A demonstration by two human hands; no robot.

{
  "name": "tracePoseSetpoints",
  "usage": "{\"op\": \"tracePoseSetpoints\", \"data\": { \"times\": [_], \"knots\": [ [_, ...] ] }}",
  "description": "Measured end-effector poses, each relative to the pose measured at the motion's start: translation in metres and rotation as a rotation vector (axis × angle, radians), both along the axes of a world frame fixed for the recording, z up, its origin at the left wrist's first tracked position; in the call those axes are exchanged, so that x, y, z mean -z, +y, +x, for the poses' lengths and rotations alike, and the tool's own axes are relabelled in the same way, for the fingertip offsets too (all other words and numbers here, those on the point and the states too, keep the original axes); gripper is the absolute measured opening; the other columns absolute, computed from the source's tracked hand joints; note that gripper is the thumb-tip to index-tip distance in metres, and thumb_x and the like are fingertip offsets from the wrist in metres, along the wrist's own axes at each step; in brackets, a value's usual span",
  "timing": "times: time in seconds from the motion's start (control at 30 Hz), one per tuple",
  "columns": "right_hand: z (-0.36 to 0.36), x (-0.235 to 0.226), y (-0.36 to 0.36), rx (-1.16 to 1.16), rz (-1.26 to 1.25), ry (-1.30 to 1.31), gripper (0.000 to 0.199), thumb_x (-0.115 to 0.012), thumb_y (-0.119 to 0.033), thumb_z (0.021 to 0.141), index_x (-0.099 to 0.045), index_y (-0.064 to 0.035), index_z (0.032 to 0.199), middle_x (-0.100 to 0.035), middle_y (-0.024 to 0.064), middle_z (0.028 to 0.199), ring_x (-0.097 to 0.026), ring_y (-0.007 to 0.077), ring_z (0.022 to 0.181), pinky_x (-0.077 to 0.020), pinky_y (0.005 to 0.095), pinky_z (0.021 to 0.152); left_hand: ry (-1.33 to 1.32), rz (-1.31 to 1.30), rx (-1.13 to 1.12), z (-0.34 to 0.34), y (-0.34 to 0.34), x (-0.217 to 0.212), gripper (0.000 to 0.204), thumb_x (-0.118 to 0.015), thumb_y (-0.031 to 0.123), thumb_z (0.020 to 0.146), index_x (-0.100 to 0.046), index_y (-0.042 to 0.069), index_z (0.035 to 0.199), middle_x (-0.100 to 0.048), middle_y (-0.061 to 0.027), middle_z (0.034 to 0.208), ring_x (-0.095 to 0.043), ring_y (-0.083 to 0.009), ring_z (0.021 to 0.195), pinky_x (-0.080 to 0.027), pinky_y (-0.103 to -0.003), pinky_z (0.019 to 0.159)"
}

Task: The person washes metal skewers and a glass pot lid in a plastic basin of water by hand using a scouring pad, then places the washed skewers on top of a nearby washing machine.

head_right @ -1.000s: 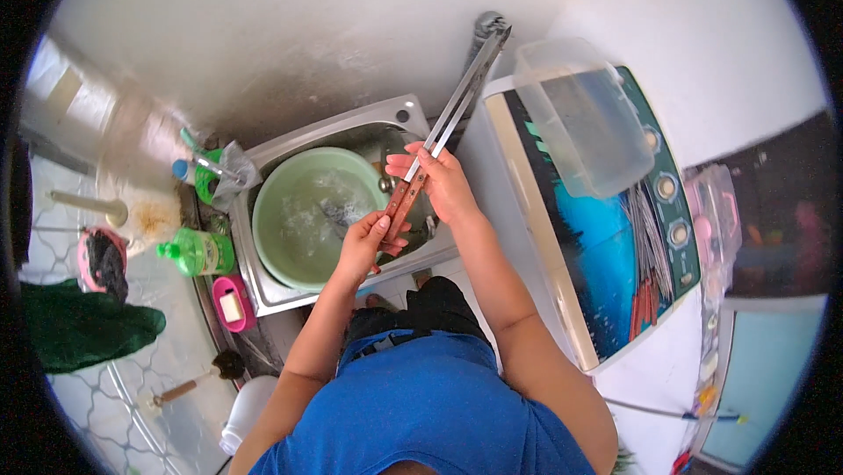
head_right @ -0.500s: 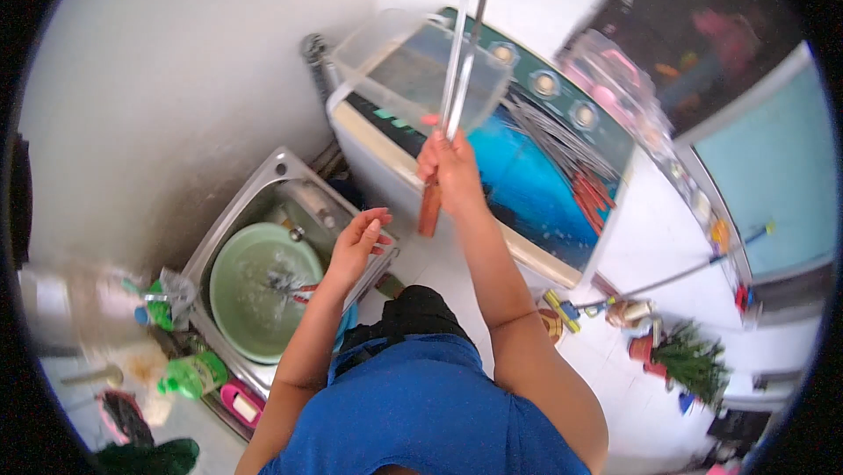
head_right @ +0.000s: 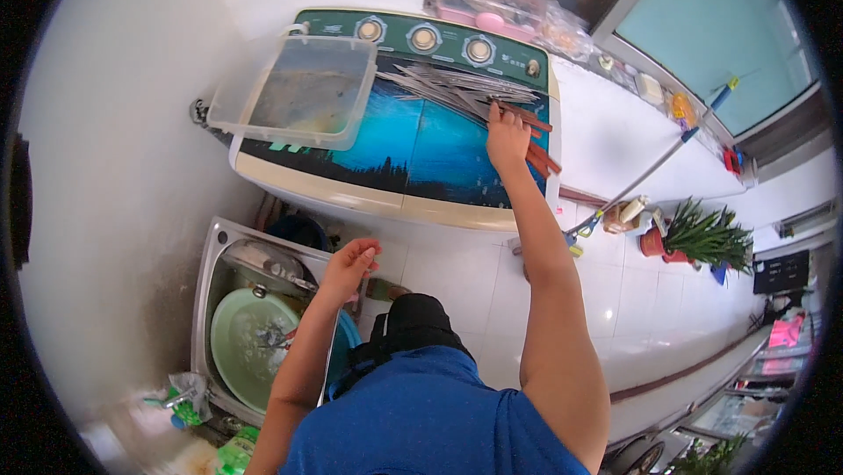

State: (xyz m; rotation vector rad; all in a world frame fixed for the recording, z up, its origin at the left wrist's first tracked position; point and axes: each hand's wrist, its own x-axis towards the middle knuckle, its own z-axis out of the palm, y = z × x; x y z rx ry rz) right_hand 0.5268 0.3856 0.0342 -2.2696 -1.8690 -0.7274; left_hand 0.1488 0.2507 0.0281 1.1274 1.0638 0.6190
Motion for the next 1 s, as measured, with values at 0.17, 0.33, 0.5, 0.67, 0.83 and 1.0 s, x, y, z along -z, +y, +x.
{"op": "tracePoseSetpoints", "data": {
  "times": [0.17,0.33,0.5,0.67,0.83,1.0],
  "knots": [
    [0.014,0.012,0.036,-0.104,0.001,-0.009,0.043,-0.049,-0.01,0.085,-0.054,-0.0218,0.126,-0.052,0.0048,0.097,-0.049,0.0233,0.101,-0.0358,0.0487,0.087,0.025,-0.049,0.075,0.012,0.006,0.015,0.026,-0.051,0.023,0.096,-0.056,0.008,0.117,-0.063,0.0006,0.103,-0.058,-0.0083,0.081,-0.044,-0.022,0.068],
    [0.02,0.024,0.056,-0.155,0.044,0.0,0.04,-0.059,-0.013,0.083,-0.057,-0.0222,0.122,-0.051,0.0041,0.099,-0.047,0.024,0.101,-0.0316,0.0535,0.093,0.033,-0.135,0.027,0.0,0.004,0.027,0.027,-0.052,0.025,0.096,-0.056,0.009,0.117,-0.063,0.0001,0.104,-0.059,-0.0083,0.08,-0.045,-0.022,0.066],
    [-0.016,0.017,0.055,-0.173,0.215,0.183,0.032,-0.063,-0.013,0.078,-0.062,-0.0189,0.109,-0.051,0.0043,0.103,-0.046,0.0257,0.103,-0.0316,0.0529,0.093,0.031,-0.192,-0.071,-0.021,0.008,0.028,0.029,-0.051,0.026,0.096,-0.056,0.008,0.118,-0.063,-0.0015,0.105,-0.059,-0.0092,0.082,-0.047,-0.023,0.067],
    [-0.102,0.008,0.016,-0.373,0.365,0.457,0.018,-0.067,-0.012,0.073,-0.062,-0.0116,0.09,-0.051,0.0068,0.091,-0.048,0.0283,0.089,-0.035,0.0429,0.073,-0.047,-0.2,-0.231,-0.046,0.002,0.032,0.027,-0.052,0.024,0.095,-0.058,0.007,0.116,-0.064,-0.0026,0.103,-0.06,-0.0103,0.079,-0.045,-0.023,0.067],
    [-0.182,0.02,-0.027,-0.661,0.354,0.772,0.009,-0.066,-0.007,0.074,-0.06,-0.0082,0.081,-0.051,0.0079,0.082,-0.049,0.0285,0.077,-0.0374,0.0394,0.066,0.05,-0.163,-0.337,-0.078,-0.016,0.045,0.027,-0.051,0.022,0.094,-0.057,0.007,0.116,-0.065,-0.004,0.104,-0.061,-0.0117,0.078,-0.046,-0.023,0.065],
    [-0.25,0.02,-0.047,-0.839,0.162,0.875,0.007,-0.065,-0.007,0.075,-0.06,-0.0076,0.08,-0.051,0.0075,0.082,-0.05,0.0278,0.078,-0.039,0.0373,0.068,0.164,-0.168,-0.462,-0.133,-0.051,0.058,0.032,-0.05,0.026,0.095,-0.054,0.006,0.12,-0.063,-0.006,0.108,-0.061,-0.0147,0.081,-0.049,-0.028,0.066]
  ]
}}
